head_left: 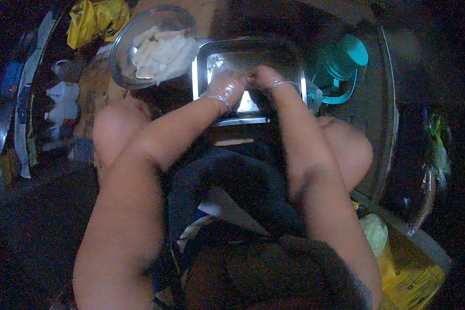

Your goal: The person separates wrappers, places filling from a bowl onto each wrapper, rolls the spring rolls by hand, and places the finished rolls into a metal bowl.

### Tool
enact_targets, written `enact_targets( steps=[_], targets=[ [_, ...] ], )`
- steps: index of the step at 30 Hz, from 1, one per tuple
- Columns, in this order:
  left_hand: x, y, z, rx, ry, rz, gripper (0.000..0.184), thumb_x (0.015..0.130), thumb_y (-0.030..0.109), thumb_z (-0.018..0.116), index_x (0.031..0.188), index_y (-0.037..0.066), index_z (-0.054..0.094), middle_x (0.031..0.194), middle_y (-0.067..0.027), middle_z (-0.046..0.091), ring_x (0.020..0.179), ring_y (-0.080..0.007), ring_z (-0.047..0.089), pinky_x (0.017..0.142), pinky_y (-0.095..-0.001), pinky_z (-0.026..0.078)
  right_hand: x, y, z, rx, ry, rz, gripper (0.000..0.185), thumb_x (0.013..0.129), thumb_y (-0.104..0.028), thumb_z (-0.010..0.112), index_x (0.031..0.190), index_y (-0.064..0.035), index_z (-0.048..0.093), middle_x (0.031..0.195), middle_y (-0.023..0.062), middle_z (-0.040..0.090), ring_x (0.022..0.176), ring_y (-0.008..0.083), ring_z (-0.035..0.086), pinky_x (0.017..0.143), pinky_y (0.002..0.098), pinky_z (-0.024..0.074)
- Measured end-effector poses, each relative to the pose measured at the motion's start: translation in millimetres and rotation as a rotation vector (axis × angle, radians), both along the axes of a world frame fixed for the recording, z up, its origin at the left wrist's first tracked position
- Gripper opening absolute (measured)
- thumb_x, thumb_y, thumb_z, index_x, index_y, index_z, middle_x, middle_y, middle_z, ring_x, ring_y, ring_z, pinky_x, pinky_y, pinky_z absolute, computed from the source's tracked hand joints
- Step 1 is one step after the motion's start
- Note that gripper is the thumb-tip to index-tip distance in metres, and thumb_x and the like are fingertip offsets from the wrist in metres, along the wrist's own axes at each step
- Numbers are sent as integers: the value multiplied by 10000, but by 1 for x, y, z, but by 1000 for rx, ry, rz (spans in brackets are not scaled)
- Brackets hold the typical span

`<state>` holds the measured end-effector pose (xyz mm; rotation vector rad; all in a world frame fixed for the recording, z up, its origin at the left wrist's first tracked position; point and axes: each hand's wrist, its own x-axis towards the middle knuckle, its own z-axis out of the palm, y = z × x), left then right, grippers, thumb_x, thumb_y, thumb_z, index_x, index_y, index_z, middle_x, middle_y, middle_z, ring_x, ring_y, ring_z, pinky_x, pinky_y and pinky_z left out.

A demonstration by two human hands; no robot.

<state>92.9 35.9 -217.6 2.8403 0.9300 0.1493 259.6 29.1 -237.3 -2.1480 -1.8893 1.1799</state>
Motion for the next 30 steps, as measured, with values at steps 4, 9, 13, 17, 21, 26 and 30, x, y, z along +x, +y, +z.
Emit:
enact_targets(
  steps=[4,9,13,17,21,26,30],
  targets=[
    [5,0,-8,-71,175,36,220,831,152,465,933,2,590,879,-223,632,811,-365,628,696,-454,517,4,-1,-15,35,26,-41,399,750,-295,677,1098,-107,625,1075,159,624,976,304,606,860,389,455],
    [6,11,-3,-182,235,59,235,812,179,515,954,22,617,904,-229,634,842,-364,629,730,-447,511,3,1,-30,16,-11,-54,388,761,-258,662,1110,-95,613,1091,157,618,1004,300,593,871,387,447],
    [5,24,1,-345,300,110,264,800,250,561,914,29,652,914,-212,639,850,-349,629,774,-427,497,4,-5,-24,66,138,-68,443,719,-255,703,1111,-75,601,1099,163,612,1018,312,582,872,386,448],
    [6,38,5,-358,292,85,250,785,231,578,900,32,677,964,-202,636,898,-319,623,807,-399,489,-10,-12,10,112,3,8,561,640,-271,766,1133,-74,582,1106,152,612,1007,308,586,877,380,451],
    [3,52,-17,-408,208,45,429,744,418,623,920,28,656,939,-233,632,883,-367,618,815,-421,478,-15,-7,16,26,-41,86,592,624,-282,773,1144,-81,575,1116,134,613,1010,290,587,886,377,449],
    [7,59,-8,-445,279,95,276,780,218,575,935,7,665,1004,-211,624,947,-341,608,837,-397,473,26,7,2,79,-6,-201,485,731,-344,691,1139,-100,592,1128,121,610,1017,294,583,903,376,440],
    [9,62,2,-451,344,60,262,793,180,548,949,2,659,1025,-223,613,960,-342,603,849,-398,466,70,14,-11,208,-95,-208,575,670,-451,728,1116,-107,607,1117,142,609,1022,314,578,894,384,451]
  ],
)
